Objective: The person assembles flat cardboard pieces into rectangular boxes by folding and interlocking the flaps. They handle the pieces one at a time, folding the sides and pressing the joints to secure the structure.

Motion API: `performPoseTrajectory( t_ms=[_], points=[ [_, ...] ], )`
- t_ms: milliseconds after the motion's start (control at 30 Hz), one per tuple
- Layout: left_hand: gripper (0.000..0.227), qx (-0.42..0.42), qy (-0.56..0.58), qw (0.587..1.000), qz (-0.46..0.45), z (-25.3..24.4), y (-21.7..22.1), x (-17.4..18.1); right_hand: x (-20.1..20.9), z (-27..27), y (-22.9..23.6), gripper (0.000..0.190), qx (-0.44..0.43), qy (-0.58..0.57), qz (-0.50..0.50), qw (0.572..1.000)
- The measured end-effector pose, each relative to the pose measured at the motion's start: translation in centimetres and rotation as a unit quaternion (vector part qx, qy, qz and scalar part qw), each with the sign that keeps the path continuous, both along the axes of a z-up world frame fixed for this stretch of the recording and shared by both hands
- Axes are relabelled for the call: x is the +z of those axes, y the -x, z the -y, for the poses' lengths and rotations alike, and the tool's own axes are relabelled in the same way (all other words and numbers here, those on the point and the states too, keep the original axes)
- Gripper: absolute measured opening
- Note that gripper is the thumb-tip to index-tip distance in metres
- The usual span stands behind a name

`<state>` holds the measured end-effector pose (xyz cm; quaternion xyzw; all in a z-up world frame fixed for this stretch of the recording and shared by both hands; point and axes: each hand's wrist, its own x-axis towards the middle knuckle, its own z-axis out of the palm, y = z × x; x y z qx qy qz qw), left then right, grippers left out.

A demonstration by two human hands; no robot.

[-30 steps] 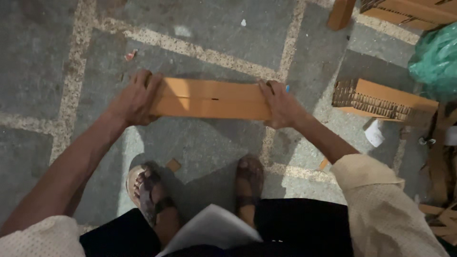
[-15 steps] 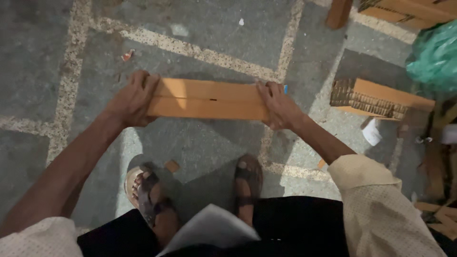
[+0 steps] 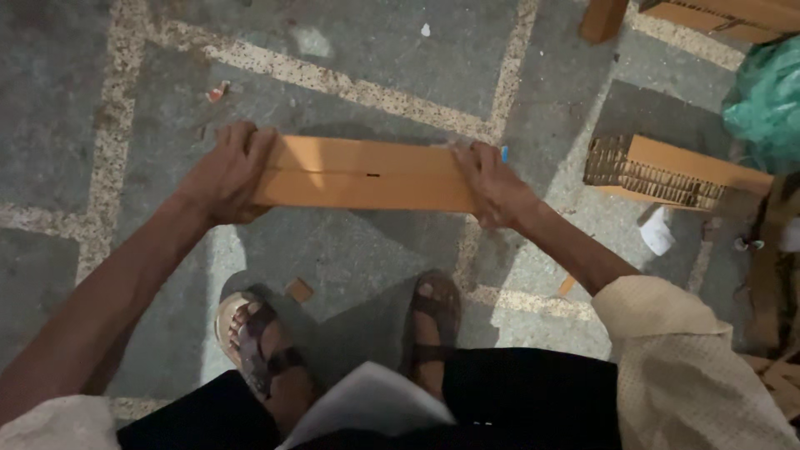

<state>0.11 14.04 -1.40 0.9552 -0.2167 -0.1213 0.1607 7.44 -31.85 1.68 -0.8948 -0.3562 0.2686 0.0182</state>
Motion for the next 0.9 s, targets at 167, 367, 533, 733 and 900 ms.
performPoseTrajectory(
  t_ms=[167,367,533,733,900],
  points=[
    [0.111,-0.005,0.022,0.999,0.023,-0.1,0.6,0.4,1.8,-0.9,0.3,0.123,0.001,0.006,0.016,1.0],
    [0.11,0.018,0.039,0.999,0.024,0.0,0.6,0.1,4.8,-4.6,1.3,0.129,0.016,0.165,0.074,0.983],
    [0.107,-0.003,0.034,0.999,0.027,-0.2,0.3,0.8,2.7,-3.3,1.7,0.112,0.001,-0.019,0.133,0.991],
    [0.107,0.015,0.025,1.0,-0.01,-0.1,0.7,0.4,1.3,-2.0,2.1,0.11,0.003,-0.035,0.123,0.992],
    [0.109,0.011,0.039,0.999,0.017,0.2,0.6,0.9,3.3,-4.2,2.2,0.112,-0.022,0.063,0.12,0.991]
  ],
)
